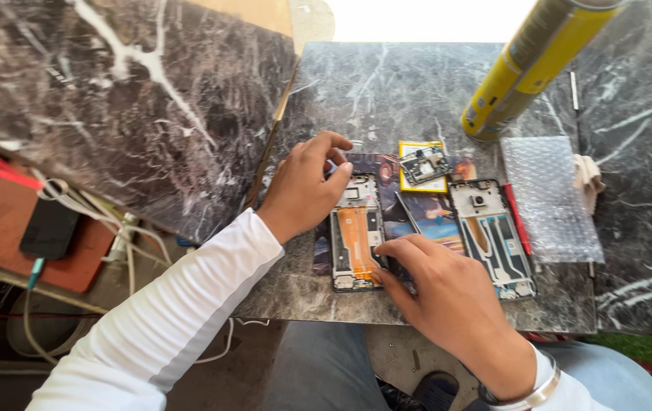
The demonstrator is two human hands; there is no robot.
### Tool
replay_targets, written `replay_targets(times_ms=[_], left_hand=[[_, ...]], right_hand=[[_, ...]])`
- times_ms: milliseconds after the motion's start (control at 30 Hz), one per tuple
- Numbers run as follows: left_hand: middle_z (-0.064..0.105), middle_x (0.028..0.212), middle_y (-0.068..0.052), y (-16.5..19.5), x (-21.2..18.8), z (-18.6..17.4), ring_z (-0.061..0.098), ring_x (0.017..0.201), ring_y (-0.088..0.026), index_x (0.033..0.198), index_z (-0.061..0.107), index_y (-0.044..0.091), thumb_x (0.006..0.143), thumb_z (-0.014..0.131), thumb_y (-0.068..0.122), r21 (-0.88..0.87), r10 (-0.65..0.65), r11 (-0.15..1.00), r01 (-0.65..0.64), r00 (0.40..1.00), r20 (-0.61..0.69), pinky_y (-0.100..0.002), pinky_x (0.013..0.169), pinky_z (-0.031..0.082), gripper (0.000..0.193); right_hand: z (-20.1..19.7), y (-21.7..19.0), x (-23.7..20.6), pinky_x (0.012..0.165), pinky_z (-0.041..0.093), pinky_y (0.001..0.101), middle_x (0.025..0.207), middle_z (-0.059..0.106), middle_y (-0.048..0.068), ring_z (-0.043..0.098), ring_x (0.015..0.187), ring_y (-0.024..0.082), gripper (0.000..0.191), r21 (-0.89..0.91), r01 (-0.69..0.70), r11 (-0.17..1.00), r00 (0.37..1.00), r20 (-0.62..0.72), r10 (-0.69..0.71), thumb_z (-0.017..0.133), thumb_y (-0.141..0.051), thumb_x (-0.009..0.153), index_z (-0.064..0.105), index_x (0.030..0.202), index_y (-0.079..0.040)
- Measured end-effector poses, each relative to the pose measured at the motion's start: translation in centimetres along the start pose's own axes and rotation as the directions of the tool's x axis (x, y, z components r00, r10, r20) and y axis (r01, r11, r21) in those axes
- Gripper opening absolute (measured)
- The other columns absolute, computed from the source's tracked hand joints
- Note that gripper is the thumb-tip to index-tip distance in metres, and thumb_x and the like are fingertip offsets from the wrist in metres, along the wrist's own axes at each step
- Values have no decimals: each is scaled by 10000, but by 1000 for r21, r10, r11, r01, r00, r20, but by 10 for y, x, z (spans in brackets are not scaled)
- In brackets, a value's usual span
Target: The person disassembles a smartphone, sprays a cleaning agent on internal components, and uses tweezers to remove and reposition small parts. They apply adhesive from a tube to the phone frame and place a flexible ribbon cable into position.
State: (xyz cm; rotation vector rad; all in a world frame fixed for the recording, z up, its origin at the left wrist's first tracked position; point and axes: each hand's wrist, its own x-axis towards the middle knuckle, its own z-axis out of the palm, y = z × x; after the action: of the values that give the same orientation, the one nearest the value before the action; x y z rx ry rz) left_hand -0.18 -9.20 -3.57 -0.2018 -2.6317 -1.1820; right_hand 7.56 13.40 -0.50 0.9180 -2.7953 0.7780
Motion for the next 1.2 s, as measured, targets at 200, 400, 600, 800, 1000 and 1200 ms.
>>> replay_targets(times_ms=[200, 400, 600, 800, 1000, 1200], left_hand=[[728, 983, -51, 2, 1, 1, 638, 1039, -253, 1139, 673, 78, 907, 693, 217, 0, 62, 998, -62, 998, 1, -410, 887, 504, 271], [717, 1026, -63, 4, 3, 3, 646, 1005, -236, 1146, 675, 68, 907, 707, 214, -7, 94, 996, -94, 996, 7, -404, 895, 504, 281], [714, 1014, -55, 10, 4, 2, 652, 994, -236, 1139, 681, 86, 894, 715, 231, 62, 83, 995, -83, 997, 1, -411, 875, 496, 287], [701, 987, -70, 13, 3, 1, 648, 961, -274, 1134, 676, 83, 876, 740, 275, 183, 113, 977, -111, 994, -1, -432, 834, 498, 328], [704, 941, -68, 16, 2, 0, 657, 915, -266, 1107, 687, 79, 889, 743, 308, 201, 52, 977, -64, 997, 65, -429, 796, 515, 322], [633, 921, -50, 8, 9, 3, 625, 822, -169, 1105, 653, 51, 887, 756, 294, -68, -49, 996, 53, 997, 61, -323, 716, 522, 343]], right_hand=[[-19, 15, 3, 566, 548, 359, 932, 757, 47, 701, 625, 214, 268, 37, -69, 997, 996, -62, 72, 783, -300, 836, 733, 1052, -149], [-56, 56, 3, 571, 509, 340, 802, 727, 76, 669, 608, 180, 170, 26, -258, 966, 911, -327, 252, 770, -193, 914, 779, 1073, -133], [-69, 69, -3, 578, 491, 309, 749, 710, 61, 655, 624, 127, 130, 93, -297, 950, 865, -395, 309, 763, -189, 976, 776, 1076, -107], [-35, 23, -12, 658, 565, 319, 926, 737, 31, 725, 783, 193, 294, 130, 82, 988, 993, -97, -70, 833, -304, 780, 761, 1001, -124], [-8, 11, -11, 750, 533, 385, 1012, 666, 51, 663, 903, 257, 302, 57, 199, 978, 978, 53, -202, 789, -209, 786, 741, 1049, -69], [-5, 15, -10, 708, 542, 379, 975, 659, 55, 671, 867, 251, 219, 78, 260, 963, 964, 38, -263, 769, -162, 814, 724, 1008, -71]])
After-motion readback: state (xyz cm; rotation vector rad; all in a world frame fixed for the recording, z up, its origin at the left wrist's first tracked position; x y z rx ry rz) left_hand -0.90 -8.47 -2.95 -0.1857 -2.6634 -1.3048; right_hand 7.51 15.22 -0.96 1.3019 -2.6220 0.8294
